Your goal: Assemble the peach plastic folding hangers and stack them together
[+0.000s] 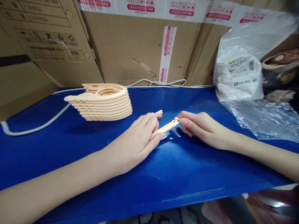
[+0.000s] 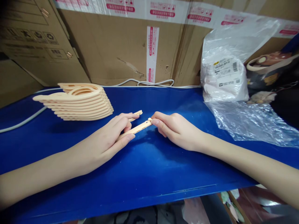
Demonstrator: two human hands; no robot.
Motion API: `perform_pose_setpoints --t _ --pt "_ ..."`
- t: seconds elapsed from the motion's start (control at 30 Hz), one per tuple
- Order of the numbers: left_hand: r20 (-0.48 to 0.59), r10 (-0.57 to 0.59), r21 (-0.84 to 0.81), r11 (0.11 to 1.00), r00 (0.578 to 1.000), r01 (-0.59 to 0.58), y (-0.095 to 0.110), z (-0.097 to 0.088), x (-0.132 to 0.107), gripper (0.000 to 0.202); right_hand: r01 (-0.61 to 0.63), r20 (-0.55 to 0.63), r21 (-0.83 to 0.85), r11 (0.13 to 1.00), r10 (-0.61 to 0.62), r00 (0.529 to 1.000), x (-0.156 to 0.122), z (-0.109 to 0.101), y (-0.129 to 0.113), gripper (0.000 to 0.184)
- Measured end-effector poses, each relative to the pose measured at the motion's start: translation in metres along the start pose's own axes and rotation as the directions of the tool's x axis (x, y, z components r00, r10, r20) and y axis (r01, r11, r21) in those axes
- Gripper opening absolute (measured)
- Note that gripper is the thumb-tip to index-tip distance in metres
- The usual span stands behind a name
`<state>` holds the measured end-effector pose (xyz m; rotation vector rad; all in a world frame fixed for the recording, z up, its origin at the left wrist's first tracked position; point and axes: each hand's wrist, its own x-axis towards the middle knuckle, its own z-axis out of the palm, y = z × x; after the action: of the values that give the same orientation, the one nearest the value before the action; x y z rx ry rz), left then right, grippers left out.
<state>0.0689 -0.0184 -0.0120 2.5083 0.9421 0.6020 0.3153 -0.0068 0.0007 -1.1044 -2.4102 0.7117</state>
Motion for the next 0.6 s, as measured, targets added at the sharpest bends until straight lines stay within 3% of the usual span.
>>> perform_pose_setpoints --t 0.33,0.6 --pt "-0.019 0.027 0.061 0.998 0.999 -0.026 -0.0002 0.0029 0.0023 0.014 -0.003 0.025 -0.097 0.995 0.005 1.000 0.0006 0.0010 -0.0031 0.031" --pt "0.039 0.081 0.198 0.976 0.996 -0.087 -0.0019 0.0038 0.0004 0.027 0.015 0.069 -0.160 0.987 -0.004 0.998 0.0004 0.0027 -0.0040 0.035"
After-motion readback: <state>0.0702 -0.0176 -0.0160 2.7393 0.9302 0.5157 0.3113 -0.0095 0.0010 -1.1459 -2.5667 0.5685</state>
